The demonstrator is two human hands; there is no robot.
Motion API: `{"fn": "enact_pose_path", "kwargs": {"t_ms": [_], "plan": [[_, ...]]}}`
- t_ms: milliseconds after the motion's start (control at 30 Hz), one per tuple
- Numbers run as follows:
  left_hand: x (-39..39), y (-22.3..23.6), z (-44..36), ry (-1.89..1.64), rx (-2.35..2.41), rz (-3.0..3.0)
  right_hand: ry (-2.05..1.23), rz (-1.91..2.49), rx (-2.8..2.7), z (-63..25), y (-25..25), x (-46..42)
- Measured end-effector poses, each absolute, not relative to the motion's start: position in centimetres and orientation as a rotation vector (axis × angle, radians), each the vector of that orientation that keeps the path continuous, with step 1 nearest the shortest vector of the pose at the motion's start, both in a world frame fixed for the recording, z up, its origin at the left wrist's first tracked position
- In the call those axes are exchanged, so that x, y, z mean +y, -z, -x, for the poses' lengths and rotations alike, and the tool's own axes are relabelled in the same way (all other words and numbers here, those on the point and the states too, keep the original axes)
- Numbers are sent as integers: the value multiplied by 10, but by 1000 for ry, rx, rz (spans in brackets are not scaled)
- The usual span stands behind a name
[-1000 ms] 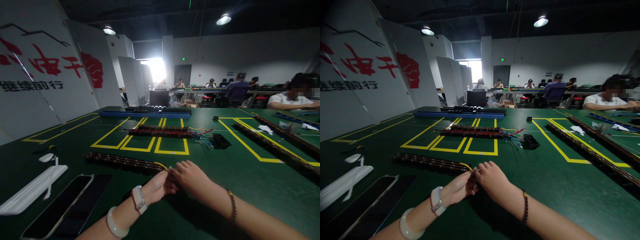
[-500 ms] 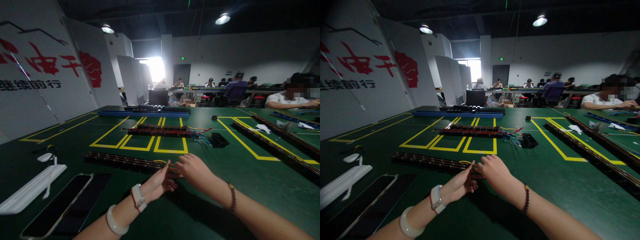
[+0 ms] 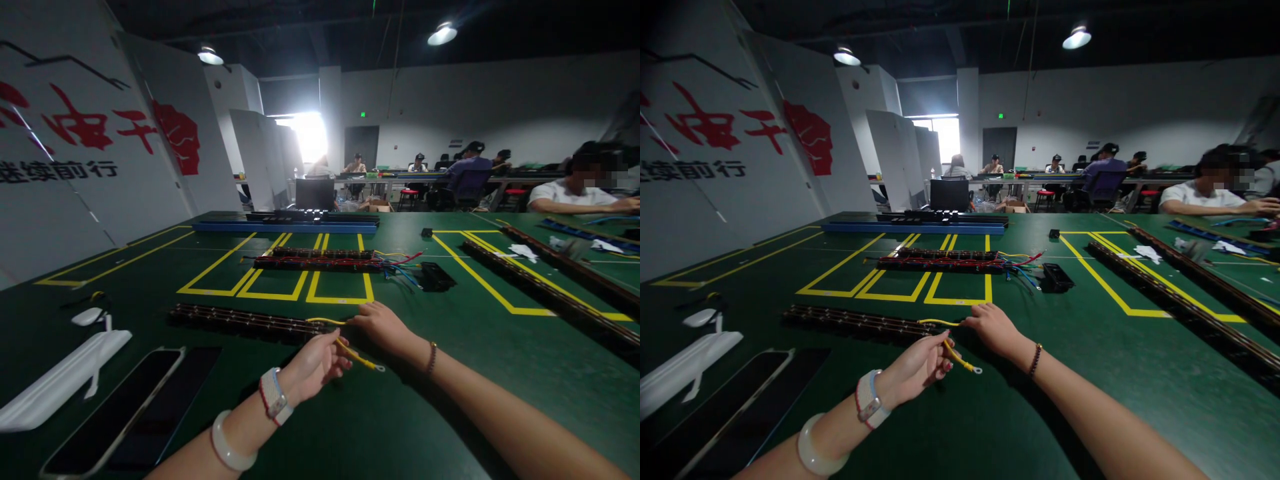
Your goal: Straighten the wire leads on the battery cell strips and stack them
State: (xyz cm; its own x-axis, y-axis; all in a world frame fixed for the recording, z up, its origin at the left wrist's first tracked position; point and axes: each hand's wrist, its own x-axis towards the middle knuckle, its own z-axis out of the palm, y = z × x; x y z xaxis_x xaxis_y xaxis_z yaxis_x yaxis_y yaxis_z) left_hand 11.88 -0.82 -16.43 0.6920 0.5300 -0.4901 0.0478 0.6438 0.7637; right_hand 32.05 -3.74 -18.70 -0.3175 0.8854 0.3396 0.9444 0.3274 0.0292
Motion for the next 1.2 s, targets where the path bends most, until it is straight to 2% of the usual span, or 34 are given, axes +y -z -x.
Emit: {"fn": "enact_pose_path", "kwargs": {"t_ms": [200, 367, 600, 800, 1000, 1200], "plan": [[-11, 160, -117, -144, 828, -1206, 279, 1641, -2362, -321, 187, -41], [-11, 167, -117, -63, 865, -1298, 251, 1629, -2314, -310, 166, -49], [-8, 172, -117, -69, 829, -1300, -34, 1728, -2365, -278, 141, -69], [-5, 173, -118, -50, 806, -1249, -131, 1716, -2492, -275, 144, -73], [-4, 173, -115, -24, 778, -1272, -79, 1700, -2340, -299, 151, -59], [-5, 168, -113, -27, 731, -1289, -347, 1639, -2223, -318, 168, -46]]}}
